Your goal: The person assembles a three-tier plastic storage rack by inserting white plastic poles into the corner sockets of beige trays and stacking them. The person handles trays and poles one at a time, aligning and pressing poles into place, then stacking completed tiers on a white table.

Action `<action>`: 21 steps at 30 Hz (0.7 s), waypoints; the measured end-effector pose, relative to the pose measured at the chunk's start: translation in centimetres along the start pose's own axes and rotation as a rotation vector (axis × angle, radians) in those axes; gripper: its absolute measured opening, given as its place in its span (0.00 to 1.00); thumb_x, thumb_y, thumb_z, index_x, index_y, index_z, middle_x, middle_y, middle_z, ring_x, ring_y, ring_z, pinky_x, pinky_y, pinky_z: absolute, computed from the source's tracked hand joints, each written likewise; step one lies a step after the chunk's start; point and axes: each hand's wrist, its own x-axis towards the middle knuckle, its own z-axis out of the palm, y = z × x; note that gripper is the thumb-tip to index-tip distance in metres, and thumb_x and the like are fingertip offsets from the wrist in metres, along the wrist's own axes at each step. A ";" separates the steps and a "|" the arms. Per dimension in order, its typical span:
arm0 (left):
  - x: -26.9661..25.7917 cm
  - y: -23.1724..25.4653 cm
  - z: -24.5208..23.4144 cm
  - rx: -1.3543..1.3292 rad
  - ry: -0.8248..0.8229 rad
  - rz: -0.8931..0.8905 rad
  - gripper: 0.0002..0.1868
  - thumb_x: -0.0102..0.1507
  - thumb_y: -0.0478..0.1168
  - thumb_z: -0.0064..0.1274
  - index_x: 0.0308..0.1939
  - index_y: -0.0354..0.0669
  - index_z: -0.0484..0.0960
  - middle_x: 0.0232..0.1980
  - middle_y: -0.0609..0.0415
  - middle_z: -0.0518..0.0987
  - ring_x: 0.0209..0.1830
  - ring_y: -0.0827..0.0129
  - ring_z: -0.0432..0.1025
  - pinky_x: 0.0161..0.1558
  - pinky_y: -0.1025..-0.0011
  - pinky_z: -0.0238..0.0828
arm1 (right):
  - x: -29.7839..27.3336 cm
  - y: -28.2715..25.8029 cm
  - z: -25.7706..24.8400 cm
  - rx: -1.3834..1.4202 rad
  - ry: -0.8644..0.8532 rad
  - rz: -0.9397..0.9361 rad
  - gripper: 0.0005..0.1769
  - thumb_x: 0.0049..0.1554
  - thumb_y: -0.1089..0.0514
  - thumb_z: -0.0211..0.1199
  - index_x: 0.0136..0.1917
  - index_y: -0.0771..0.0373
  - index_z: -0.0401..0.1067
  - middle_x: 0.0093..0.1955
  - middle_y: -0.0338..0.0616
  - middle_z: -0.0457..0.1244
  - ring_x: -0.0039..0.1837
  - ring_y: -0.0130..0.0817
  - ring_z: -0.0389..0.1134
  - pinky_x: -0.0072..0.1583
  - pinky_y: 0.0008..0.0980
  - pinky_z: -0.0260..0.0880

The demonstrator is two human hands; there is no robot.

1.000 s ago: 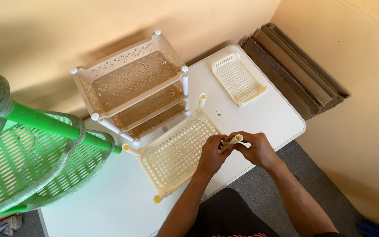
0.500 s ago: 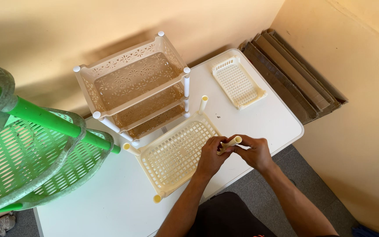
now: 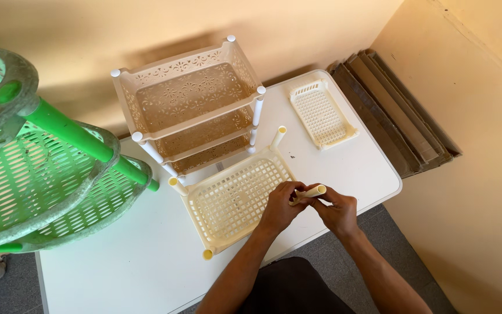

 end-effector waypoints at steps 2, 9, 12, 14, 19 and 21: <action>-0.1 -0.1 0.1 -0.003 0.008 0.010 0.21 0.57 0.39 0.67 0.52 0.37 0.80 0.51 0.45 0.81 0.44 0.63 0.81 0.44 0.69 0.81 | 0.4 -0.2 0.0 -0.047 -0.026 -0.002 0.18 0.51 0.62 0.73 0.56 0.63 0.78 0.50 0.41 0.74 0.54 0.33 0.78 0.56 0.31 0.78; 0.0 0.1 -0.1 0.026 0.007 0.007 0.22 0.59 0.42 0.69 0.51 0.34 0.80 0.50 0.45 0.81 0.43 0.63 0.80 0.44 0.69 0.80 | 2.2 0.7 -2.1 0.098 -0.326 0.010 0.16 0.51 0.64 0.71 0.54 0.64 0.80 0.49 0.42 0.75 0.54 0.36 0.78 0.57 0.34 0.81; 0.1 0.1 -0.1 0.024 -0.001 -0.006 0.22 0.59 0.42 0.69 0.51 0.35 0.81 0.49 0.45 0.82 0.42 0.63 0.81 0.43 0.69 0.80 | 1.6 1.2 -1.1 0.039 -0.196 -0.003 0.16 0.51 0.62 0.72 0.55 0.62 0.80 0.50 0.40 0.75 0.53 0.35 0.79 0.55 0.32 0.79; 0.0 0.0 -0.1 -0.003 -0.001 0.013 0.22 0.58 0.41 0.67 0.52 0.35 0.80 0.50 0.45 0.82 0.43 0.63 0.81 0.44 0.70 0.81 | 0.3 0.8 0.0 -0.039 -0.062 -0.016 0.17 0.52 0.61 0.73 0.55 0.62 0.79 0.51 0.40 0.74 0.53 0.36 0.79 0.55 0.31 0.79; 0.2 0.1 -0.2 0.002 0.002 0.017 0.21 0.59 0.41 0.68 0.52 0.35 0.80 0.49 0.45 0.82 0.42 0.63 0.80 0.43 0.69 0.80 | 1.8 -0.1 -1.3 0.126 -0.222 0.111 0.20 0.51 0.61 0.71 0.58 0.63 0.76 0.53 0.42 0.73 0.55 0.37 0.77 0.57 0.33 0.77; 0.0 0.2 -0.1 0.000 -0.006 0.000 0.21 0.60 0.42 0.68 0.52 0.35 0.80 0.48 0.45 0.81 0.41 0.63 0.80 0.43 0.69 0.80 | 2.5 0.1 -2.8 0.363 -0.368 -0.024 0.23 0.53 0.62 0.66 0.63 0.63 0.73 0.58 0.43 0.71 0.58 0.38 0.75 0.58 0.33 0.77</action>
